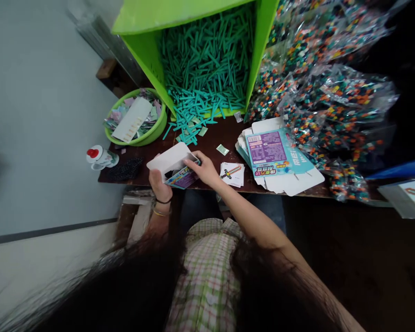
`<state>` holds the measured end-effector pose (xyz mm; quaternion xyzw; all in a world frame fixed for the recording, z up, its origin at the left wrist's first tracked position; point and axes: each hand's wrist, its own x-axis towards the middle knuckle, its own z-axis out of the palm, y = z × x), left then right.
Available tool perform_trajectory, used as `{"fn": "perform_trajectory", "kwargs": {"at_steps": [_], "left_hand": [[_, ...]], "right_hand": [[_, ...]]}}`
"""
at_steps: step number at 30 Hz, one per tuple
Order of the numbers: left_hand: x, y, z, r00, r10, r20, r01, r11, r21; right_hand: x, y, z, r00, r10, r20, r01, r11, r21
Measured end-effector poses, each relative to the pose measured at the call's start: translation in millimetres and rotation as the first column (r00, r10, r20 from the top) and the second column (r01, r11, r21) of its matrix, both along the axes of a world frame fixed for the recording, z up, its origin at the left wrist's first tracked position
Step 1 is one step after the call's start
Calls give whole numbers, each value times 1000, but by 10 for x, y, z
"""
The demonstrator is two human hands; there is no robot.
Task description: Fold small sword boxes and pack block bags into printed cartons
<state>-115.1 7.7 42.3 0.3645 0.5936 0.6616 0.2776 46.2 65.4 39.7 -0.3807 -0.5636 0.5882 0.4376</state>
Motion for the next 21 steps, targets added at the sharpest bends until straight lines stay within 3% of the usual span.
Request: {"fn": "perform_trajectory", "kwargs": {"at_steps": [3, 6, 10, 12, 14, 15, 17, 19, 21], "left_hand": [[25, -55, -110, 999, 35, -37, -35, 999, -18], [12, -86, -145, 995, -79, 59, 80, 997, -3], [-38, -81, -110, 978, -82, 193, 85, 996, -8], [-55, -62, -84, 978, -85, 190, 99, 993, -63], [-69, -28, -53, 977, -130, 170, 151, 982, -116], [-77, -5, -34, 976, -158, 151, 179, 974, -139], [-95, 53, 10, 965, -239, 104, 253, 955, -155], [-119, 116, 57, 935, -347, 67, 353, 928, -123], [-148, 176, 94, 906, -422, 46, 424, 902, -80]], "right_hand": [[-94, -33, -28, 995, -91, -30, 91, 996, 0], [-107, -43, -41, 993, -117, -11, 117, 993, 27], [45, 30, -33, 993, 14, -117, -18, 999, -31], [157, 106, 0, 982, 115, -149, -131, 986, -104], [245, 196, 55, 982, 154, -108, -166, 980, -112], [272, 237, 91, 989, 136, -65, -140, 988, -63], [288, 294, 172, 999, 38, 31, -43, 987, 157], [274, 311, 259, 991, -24, 133, -35, 906, 421], [259, 303, 337, 968, 10, 249, -157, 800, 580]]}}
